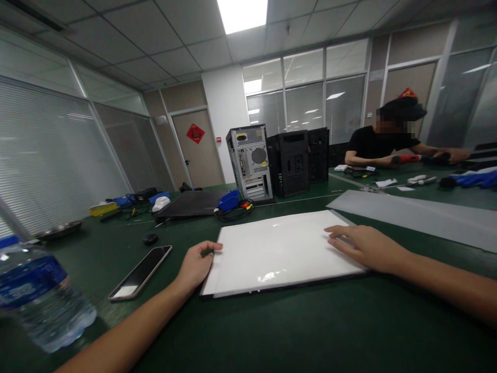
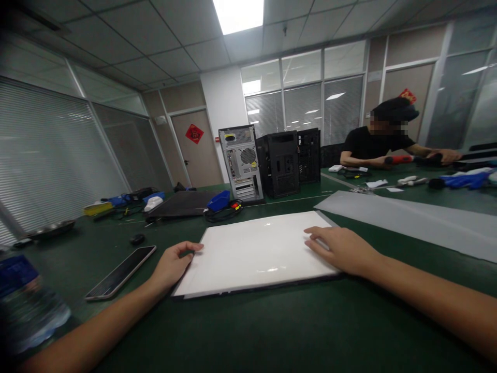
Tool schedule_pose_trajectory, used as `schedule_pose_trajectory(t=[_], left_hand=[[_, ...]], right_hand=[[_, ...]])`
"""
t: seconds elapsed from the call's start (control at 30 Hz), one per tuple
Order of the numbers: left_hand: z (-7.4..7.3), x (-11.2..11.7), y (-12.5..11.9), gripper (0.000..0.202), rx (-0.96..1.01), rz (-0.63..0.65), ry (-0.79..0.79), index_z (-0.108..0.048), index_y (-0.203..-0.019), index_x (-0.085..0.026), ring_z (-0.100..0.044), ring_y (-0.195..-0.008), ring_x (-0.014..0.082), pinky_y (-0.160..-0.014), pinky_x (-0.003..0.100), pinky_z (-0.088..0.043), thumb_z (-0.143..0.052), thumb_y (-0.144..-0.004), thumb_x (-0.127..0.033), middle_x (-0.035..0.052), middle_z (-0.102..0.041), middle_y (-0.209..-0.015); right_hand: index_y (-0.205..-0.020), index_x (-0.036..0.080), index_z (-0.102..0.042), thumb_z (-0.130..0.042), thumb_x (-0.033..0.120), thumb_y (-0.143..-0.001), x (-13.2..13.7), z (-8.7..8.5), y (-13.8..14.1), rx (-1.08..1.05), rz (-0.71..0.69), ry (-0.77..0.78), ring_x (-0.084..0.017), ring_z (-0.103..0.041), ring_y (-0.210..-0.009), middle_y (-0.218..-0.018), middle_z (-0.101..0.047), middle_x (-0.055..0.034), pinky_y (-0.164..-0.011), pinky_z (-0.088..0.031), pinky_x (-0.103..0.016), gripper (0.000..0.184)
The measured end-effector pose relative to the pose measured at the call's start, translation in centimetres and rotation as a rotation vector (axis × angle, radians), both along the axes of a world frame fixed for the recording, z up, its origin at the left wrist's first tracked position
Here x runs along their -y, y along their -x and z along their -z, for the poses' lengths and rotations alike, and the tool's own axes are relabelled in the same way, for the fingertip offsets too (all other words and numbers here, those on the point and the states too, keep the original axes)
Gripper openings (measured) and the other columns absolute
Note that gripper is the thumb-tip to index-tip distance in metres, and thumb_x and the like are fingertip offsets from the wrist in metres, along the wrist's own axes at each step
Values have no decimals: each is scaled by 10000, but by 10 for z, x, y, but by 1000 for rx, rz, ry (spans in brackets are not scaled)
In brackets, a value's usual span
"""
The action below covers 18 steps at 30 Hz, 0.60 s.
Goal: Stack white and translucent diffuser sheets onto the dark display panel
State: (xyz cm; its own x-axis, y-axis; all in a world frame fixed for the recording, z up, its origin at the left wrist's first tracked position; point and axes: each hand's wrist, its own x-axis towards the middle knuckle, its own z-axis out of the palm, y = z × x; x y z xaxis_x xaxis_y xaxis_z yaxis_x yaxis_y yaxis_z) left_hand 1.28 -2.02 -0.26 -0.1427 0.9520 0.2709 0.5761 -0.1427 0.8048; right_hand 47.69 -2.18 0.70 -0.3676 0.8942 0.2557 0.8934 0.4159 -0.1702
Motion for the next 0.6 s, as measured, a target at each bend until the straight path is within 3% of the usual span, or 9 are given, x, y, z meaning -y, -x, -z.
schedule_pose_trajectory(t=[0.17,0.6], left_hand=[[-2,2,-2,208,2,-14,2,-730,-851,-195,-673,-1093,263,-1002,386,-470,-570,-720,-174,62,-753,-1121],[-5,4,-5,177,8,-37,15,-721,-836,-194,-677,-1068,266,-972,364,-474,-633,-694,-253,67,-751,-1112]], right_hand=[[-1397,263,-545,-332,653,-964,3,-2,4,-14,-34,18,-263,-568,-1235,-1399,-578,-37,-1063,-451,-487,621],[-1340,213,-606,-298,677,-956,-4,2,-4,64,22,-28,-297,-609,-1159,-1317,-633,-87,-1000,-486,-518,676]])
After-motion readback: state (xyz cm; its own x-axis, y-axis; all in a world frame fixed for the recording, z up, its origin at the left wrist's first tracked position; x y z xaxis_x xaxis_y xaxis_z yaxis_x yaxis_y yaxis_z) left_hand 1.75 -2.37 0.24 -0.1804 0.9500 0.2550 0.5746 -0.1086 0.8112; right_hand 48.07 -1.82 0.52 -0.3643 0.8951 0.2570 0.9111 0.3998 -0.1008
